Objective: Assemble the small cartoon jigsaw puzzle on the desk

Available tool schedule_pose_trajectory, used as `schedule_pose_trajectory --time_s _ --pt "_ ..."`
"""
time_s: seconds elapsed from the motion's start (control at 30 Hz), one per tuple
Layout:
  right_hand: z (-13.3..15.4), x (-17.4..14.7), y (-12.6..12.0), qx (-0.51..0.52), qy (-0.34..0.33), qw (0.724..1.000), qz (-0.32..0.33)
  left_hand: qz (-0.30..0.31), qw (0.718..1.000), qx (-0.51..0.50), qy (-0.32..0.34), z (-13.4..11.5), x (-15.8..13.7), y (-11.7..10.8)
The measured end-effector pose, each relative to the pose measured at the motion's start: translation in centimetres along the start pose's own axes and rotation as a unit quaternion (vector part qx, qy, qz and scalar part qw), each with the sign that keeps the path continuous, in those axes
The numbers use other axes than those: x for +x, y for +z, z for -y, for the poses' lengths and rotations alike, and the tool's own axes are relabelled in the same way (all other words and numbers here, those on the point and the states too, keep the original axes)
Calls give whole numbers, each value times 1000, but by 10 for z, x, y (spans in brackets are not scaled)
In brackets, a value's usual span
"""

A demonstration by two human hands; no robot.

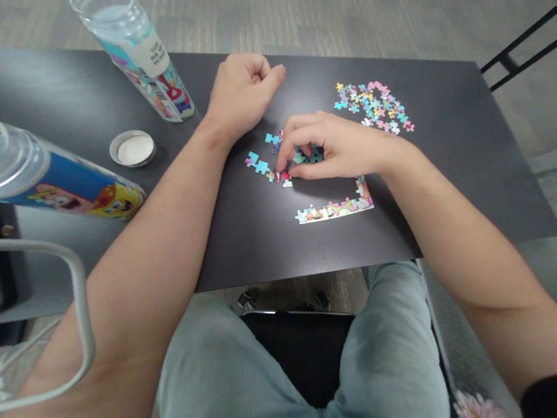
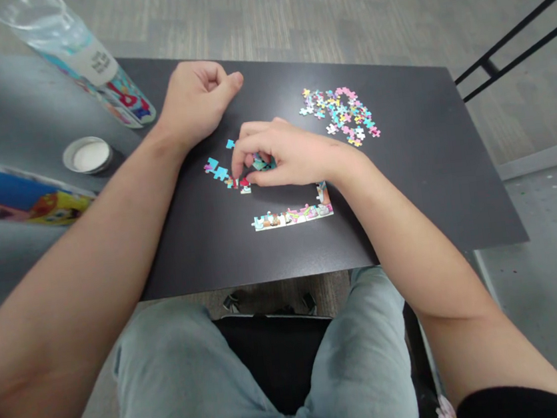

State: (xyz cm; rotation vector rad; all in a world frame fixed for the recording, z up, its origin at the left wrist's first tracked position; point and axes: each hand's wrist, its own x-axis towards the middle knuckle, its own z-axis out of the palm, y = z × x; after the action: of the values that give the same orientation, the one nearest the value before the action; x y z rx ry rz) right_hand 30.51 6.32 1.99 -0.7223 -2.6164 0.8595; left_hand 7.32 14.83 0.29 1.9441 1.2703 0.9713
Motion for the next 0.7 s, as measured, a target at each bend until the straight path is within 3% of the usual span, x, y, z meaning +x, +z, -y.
schedule_pose_trajectory --time_s 0.17,0.5,0.7 --pt "3 0 -1 -16 43 999 -11 -1 1000 15 11 3 2 1" --pt "10 -2 1 7 21 1000 5 9 1000 4 22 9 7 1" --pt "22 2 2 36 52 997 33 8 999 11 33 10 9 2"
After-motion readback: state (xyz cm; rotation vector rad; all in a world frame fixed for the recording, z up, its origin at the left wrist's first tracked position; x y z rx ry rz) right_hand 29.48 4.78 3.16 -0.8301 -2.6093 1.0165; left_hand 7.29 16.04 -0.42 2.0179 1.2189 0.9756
